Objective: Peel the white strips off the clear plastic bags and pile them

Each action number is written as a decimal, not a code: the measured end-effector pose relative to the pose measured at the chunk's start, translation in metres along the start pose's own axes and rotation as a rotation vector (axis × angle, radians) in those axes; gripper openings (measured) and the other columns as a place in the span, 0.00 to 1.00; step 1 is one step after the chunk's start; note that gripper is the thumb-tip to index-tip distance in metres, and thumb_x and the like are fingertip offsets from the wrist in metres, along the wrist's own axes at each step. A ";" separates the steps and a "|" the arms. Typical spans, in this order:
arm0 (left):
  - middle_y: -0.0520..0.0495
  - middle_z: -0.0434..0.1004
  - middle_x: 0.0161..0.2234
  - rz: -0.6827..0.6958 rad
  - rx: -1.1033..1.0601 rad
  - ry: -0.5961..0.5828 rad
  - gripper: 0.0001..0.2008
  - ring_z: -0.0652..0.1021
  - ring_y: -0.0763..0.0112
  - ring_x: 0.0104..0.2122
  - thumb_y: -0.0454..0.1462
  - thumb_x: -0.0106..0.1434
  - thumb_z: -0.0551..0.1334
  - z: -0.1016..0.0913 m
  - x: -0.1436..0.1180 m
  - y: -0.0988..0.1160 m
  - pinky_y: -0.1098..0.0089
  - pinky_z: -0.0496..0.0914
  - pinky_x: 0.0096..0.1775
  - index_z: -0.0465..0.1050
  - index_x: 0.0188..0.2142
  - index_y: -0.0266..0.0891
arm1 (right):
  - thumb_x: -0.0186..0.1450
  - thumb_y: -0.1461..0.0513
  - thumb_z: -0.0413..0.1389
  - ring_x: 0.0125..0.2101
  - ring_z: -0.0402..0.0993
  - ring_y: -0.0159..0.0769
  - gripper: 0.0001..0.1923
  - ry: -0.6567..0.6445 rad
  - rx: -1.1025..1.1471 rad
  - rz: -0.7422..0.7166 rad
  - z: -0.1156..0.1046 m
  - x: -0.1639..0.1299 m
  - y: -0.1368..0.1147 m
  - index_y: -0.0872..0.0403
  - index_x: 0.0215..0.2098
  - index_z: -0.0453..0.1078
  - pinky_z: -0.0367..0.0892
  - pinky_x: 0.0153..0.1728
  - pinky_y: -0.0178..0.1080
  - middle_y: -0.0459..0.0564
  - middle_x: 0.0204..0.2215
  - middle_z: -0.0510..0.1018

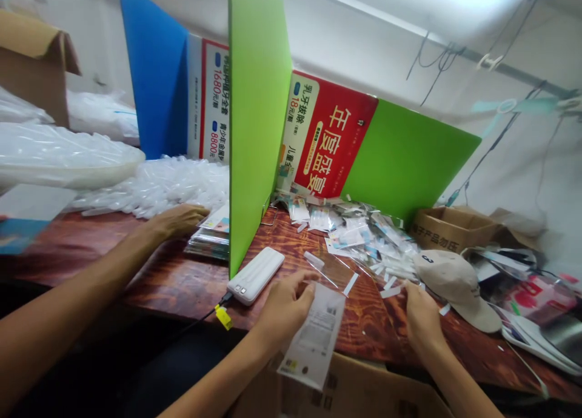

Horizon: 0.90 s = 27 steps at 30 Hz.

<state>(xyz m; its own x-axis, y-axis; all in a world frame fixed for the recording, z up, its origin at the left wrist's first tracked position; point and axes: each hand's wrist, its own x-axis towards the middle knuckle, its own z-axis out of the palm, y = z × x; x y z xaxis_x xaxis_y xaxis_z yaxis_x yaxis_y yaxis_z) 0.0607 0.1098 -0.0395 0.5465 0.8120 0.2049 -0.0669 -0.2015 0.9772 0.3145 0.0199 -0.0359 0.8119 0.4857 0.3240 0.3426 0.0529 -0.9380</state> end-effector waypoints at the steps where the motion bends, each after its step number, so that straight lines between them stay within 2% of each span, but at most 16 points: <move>1: 0.40 0.80 0.34 -0.010 -0.039 0.019 0.20 0.78 0.60 0.31 0.41 0.60 0.55 0.000 0.001 -0.001 0.67 0.68 0.30 0.74 0.46 0.32 | 0.52 0.50 0.56 0.24 0.66 0.36 0.14 -0.059 -0.010 -0.006 0.004 -0.008 -0.005 0.53 0.25 0.68 0.63 0.26 0.36 0.43 0.19 0.70; 3: 0.41 0.79 0.34 -0.028 -0.111 0.050 0.17 0.78 0.61 0.32 0.43 0.59 0.56 0.000 0.003 -0.002 0.67 0.69 0.31 0.73 0.43 0.35 | 0.52 0.52 0.58 0.26 0.68 0.36 0.14 -0.213 -0.046 -0.016 0.013 -0.029 -0.021 0.54 0.30 0.72 0.65 0.28 0.36 0.44 0.23 0.73; 5: 0.44 0.78 0.33 -0.048 -0.173 0.073 0.15 0.78 0.61 0.33 0.44 0.57 0.57 0.000 0.005 -0.002 0.68 0.69 0.31 0.71 0.40 0.37 | 0.53 0.54 0.60 0.25 0.69 0.35 0.12 -0.424 -0.065 -0.028 0.019 -0.054 -0.039 0.54 0.29 0.73 0.66 0.27 0.35 0.44 0.23 0.73; 6: 0.45 0.78 0.32 -0.060 -0.199 0.083 0.15 0.78 0.62 0.33 0.45 0.56 0.58 -0.001 0.006 -0.001 0.68 0.69 0.31 0.71 0.38 0.38 | 0.53 0.56 0.60 0.26 0.69 0.35 0.10 -0.567 -0.073 -0.052 0.020 -0.065 -0.047 0.54 0.28 0.72 0.66 0.28 0.34 0.45 0.23 0.73; 8: 0.48 0.76 0.29 -0.088 -0.244 0.096 0.14 0.77 0.62 0.32 0.45 0.55 0.60 -0.001 0.007 0.001 0.69 0.69 0.30 0.69 0.37 0.39 | 0.58 0.61 0.55 0.31 0.71 0.35 0.06 -1.000 -0.133 -0.179 0.021 -0.084 -0.059 0.54 0.30 0.72 0.67 0.33 0.34 0.46 0.28 0.76; 10: 0.50 0.75 0.27 -0.119 -0.279 0.099 0.15 0.77 0.64 0.29 0.46 0.53 0.61 -0.001 0.008 0.005 0.69 0.69 0.29 0.68 0.36 0.39 | 0.60 0.64 0.53 0.31 0.71 0.32 0.06 -1.348 -0.205 -0.281 0.019 -0.096 -0.063 0.53 0.30 0.73 0.66 0.34 0.32 0.45 0.30 0.76; 12: 0.52 0.74 0.26 -0.148 -0.303 0.096 0.15 0.76 0.66 0.28 0.46 0.52 0.62 -0.001 0.009 0.008 0.69 0.69 0.29 0.68 0.35 0.39 | 0.61 0.63 0.55 0.28 0.69 0.31 0.06 -1.537 -0.271 -0.322 0.017 -0.100 -0.061 0.52 0.28 0.72 0.64 0.30 0.31 0.44 0.27 0.74; 14: 0.53 0.73 0.25 -0.173 -0.315 0.091 0.15 0.77 0.66 0.27 0.46 0.52 0.63 0.000 0.009 0.011 0.70 0.69 0.29 0.68 0.35 0.39 | 0.63 0.61 0.56 0.25 0.66 0.30 0.09 -1.601 -0.324 -0.320 0.016 -0.099 -0.059 0.52 0.24 0.71 0.62 0.27 0.31 0.43 0.24 0.71; 17: 0.53 0.74 0.26 -0.195 -0.318 0.081 0.16 0.77 0.67 0.27 0.46 0.52 0.64 0.002 0.010 0.012 0.70 0.69 0.29 0.67 0.36 0.39 | 0.64 0.60 0.55 0.24 0.63 0.29 0.12 -1.515 -0.321 -0.249 0.017 -0.091 -0.057 0.53 0.23 0.70 0.59 0.26 0.31 0.42 0.22 0.68; 21: 0.53 0.75 0.26 -0.197 -0.331 0.053 0.16 0.77 0.68 0.26 0.45 0.53 0.65 0.004 0.013 0.009 0.71 0.70 0.28 0.68 0.37 0.39 | 0.62 0.59 0.56 0.24 0.68 0.30 0.08 -1.363 -0.148 0.080 0.014 -0.078 -0.051 0.55 0.31 0.74 0.61 0.26 0.30 0.44 0.23 0.72; 23: 0.54 0.75 0.25 -0.194 -0.345 0.052 0.17 0.77 0.69 0.26 0.45 0.54 0.65 0.003 0.015 0.007 0.71 0.70 0.28 0.68 0.39 0.39 | 0.62 0.60 0.57 0.26 0.71 0.31 0.08 -1.418 -0.143 0.154 0.011 -0.076 -0.046 0.54 0.36 0.76 0.63 0.27 0.30 0.44 0.26 0.75; 27: 0.53 0.77 0.26 -0.192 -0.347 0.060 0.19 0.78 0.69 0.27 0.44 0.56 0.66 0.001 0.018 0.003 0.72 0.71 0.30 0.67 0.43 0.38 | 0.60 0.60 0.60 0.24 0.70 0.30 0.04 -1.675 -0.227 0.001 0.007 -0.077 -0.037 0.51 0.30 0.78 0.63 0.28 0.29 0.42 0.23 0.75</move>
<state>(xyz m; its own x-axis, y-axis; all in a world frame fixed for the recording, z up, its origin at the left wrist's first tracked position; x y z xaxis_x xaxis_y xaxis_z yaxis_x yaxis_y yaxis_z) 0.0715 0.1230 -0.0332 0.5279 0.8493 0.0094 -0.2514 0.1457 0.9569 0.2358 -0.0134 -0.0272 -0.4943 0.8181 -0.2940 0.5193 0.0066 -0.8546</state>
